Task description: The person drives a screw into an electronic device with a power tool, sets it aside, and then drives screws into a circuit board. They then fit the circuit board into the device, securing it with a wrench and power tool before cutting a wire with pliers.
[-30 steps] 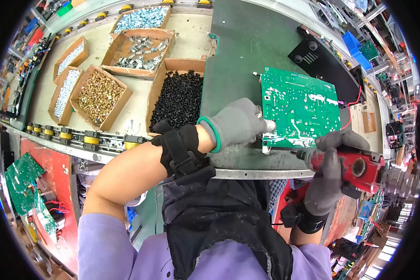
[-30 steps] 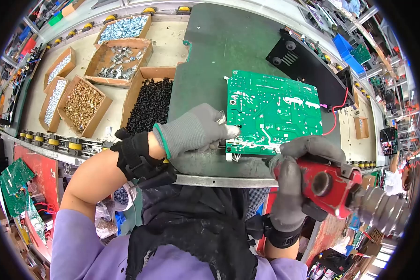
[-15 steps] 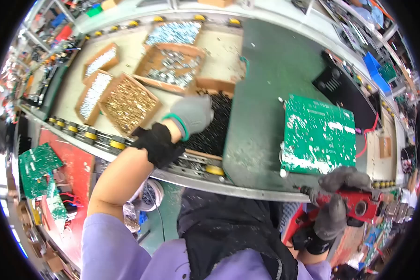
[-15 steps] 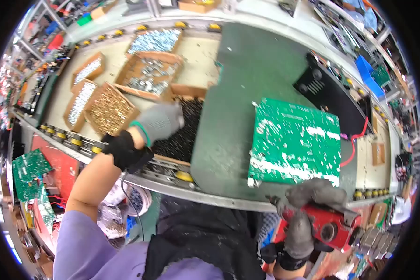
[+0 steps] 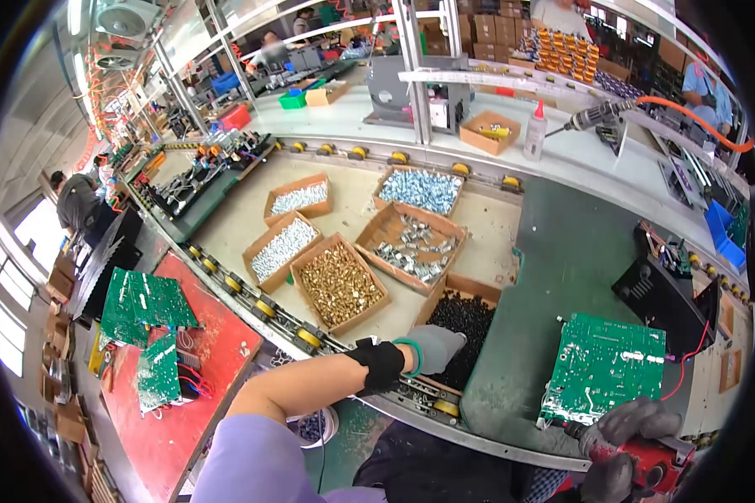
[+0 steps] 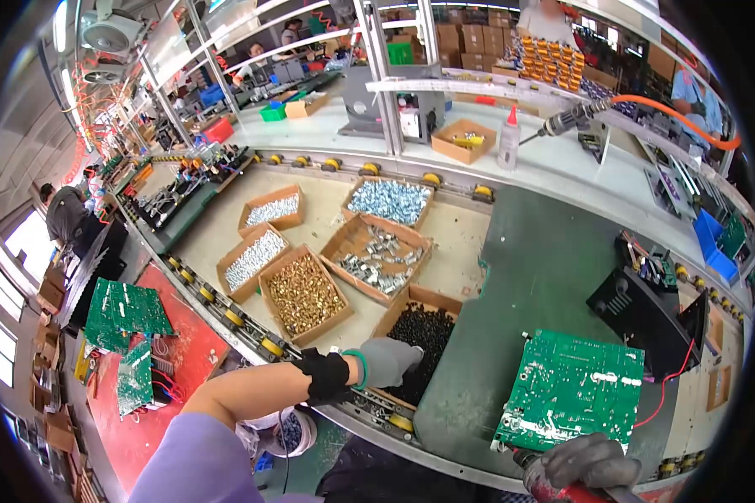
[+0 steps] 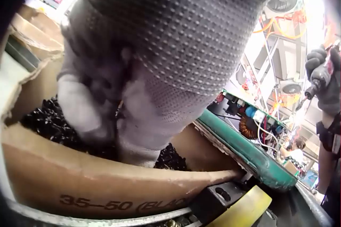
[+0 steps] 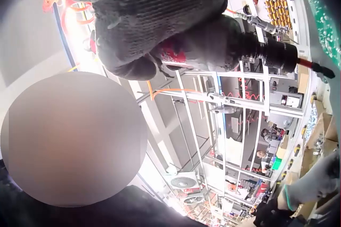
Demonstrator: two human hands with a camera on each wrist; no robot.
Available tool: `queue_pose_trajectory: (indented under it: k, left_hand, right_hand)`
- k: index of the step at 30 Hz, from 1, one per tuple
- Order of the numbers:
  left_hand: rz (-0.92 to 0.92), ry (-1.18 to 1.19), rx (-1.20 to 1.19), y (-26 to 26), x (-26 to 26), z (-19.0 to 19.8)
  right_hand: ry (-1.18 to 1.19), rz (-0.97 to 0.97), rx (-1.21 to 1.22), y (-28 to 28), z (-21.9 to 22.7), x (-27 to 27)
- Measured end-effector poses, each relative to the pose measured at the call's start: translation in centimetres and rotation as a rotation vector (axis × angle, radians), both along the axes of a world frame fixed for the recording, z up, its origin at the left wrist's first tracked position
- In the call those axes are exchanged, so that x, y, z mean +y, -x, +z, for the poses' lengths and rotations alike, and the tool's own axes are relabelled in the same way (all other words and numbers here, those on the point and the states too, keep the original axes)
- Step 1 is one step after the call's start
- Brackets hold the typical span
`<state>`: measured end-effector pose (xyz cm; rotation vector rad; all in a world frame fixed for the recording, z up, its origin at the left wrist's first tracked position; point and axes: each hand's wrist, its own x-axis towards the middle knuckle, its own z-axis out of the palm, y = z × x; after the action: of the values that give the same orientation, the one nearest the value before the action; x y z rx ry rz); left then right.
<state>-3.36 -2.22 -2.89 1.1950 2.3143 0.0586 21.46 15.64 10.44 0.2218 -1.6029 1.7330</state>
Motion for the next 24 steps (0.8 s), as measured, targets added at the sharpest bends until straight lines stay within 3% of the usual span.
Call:
queue_pose_trajectory:
  k: [4,12,14,15,16,18,20,22,24]
  left_hand:
    - [0.004,0.047,0.004,0.5,0.5,1.1]
    - [0.291,-0.264,0.083,-0.3,0.3,3.3]
    - [0.429,-0.756,-0.337,-1.3,0.8,3.0]
    - [0.527,-0.730,-0.617,-2.2,1.3,4.7]
    - [0.522,-0.724,-0.623,-3.5,1.8,6.0]
    - [0.582,-0.854,-1.065,-5.9,2.8,7.0]
    - [0.498,-0.903,-1.228,-7.4,3.9,4.9]
    - [0.543,-0.879,-1.409,-8.7,4.7,6.4]
    - [0.497,-0.857,-1.555,-9.3,5.8,5.2]
  right_hand:
    - [0.010,-0.034,0.021,-0.3,0.2,0.0]
    - [0.059,-0.063,-0.003,-0.3,-0.2,0.1]
    - [0.023,-0.053,0.156,0.7,0.2,0.0]
    - [0.025,-0.059,0.154,1.0,0.2,-0.2]
    - [0.057,-0.070,0.213,1.2,0.0,-0.4]
    - [0.085,-0.101,0.255,1.7,-0.2,-0.8]
    - [0.123,-0.272,0.353,1.9,-0.4,-0.7]
    - [0.018,-0.124,0.468,2.0,-0.4,0.9]
    - [0.135,-0.226,0.476,1.9,-0.3,-0.1]
